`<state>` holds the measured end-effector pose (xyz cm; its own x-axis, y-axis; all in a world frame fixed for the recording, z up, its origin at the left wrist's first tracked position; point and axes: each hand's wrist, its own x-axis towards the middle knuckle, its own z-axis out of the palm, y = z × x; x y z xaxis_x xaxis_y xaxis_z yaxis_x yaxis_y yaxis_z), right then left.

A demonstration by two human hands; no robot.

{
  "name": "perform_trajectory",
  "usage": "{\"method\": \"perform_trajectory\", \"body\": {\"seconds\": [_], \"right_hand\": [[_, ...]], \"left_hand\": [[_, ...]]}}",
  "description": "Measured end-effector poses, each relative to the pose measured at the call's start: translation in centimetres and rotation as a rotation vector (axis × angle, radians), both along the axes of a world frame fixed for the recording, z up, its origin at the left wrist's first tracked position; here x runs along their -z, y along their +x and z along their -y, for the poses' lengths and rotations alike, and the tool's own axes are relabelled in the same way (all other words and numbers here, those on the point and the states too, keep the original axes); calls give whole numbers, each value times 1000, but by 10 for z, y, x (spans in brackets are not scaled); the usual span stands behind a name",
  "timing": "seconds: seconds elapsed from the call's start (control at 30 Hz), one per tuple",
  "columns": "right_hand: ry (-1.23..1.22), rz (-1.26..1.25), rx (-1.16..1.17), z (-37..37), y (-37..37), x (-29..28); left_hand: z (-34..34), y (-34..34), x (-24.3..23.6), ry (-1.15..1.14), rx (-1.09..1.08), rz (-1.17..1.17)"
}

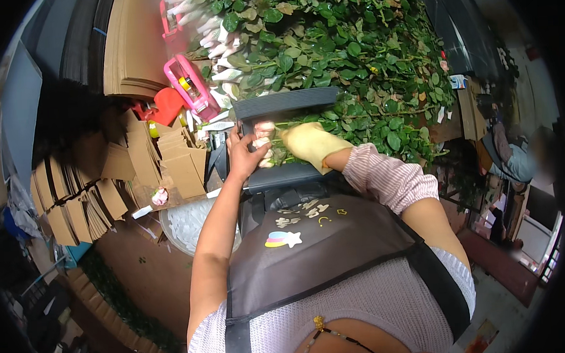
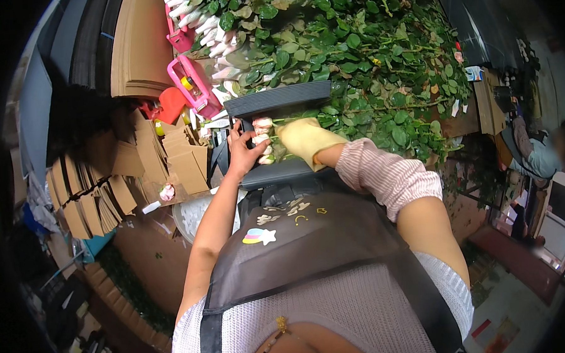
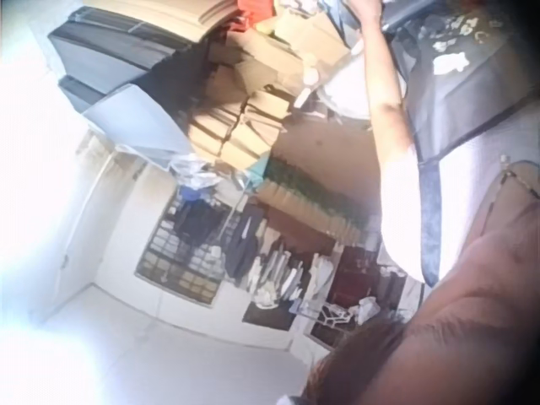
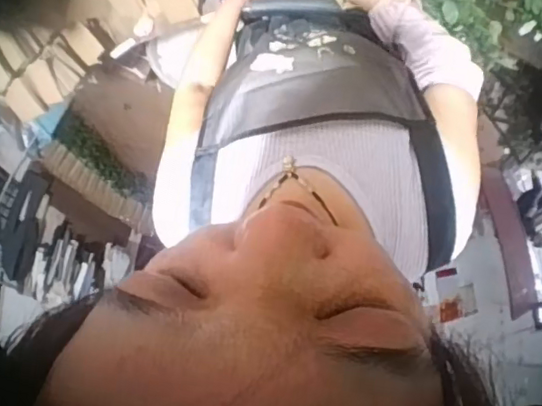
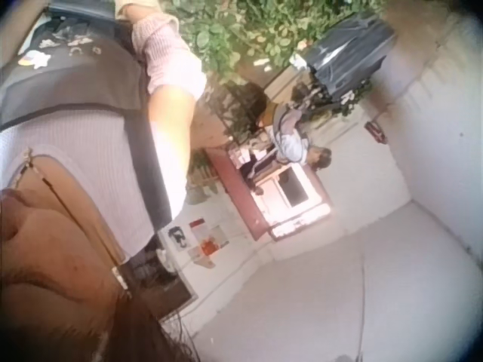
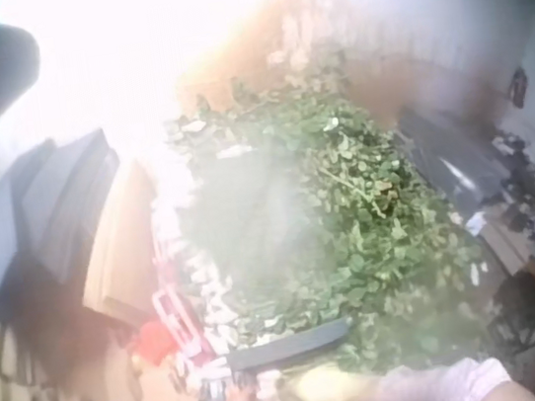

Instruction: The person places a cardboard insert into a black plastic tray, then arranges a bunch of white roses into the tray. They cover the roses with green leaves, close the tray lid, and repeat the process with another tray. The person wears yellow gloves and an apron while working at a table filled with roses and packaging materials.

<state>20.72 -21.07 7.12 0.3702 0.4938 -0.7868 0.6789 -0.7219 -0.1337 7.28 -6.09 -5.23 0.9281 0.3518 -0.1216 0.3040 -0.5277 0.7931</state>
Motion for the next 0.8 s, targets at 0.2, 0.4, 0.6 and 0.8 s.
{"method": "perform_trajectory", "body": {"seconds": [0.2, 0.4, 0.6, 0.8], "right_hand": [[98, 173, -48, 2, 10, 33], [383, 147, -49, 5, 12, 46], [429, 197, -52, 9, 12, 75], [479, 246, -167, 11, 6, 64]], "left_hand": [[2, 3, -8, -27, 6, 6], [2, -4, -5, 7, 28, 28], [-3, 4, -3, -46, 81, 3], [-21, 27, 15, -160, 113, -142]]}}
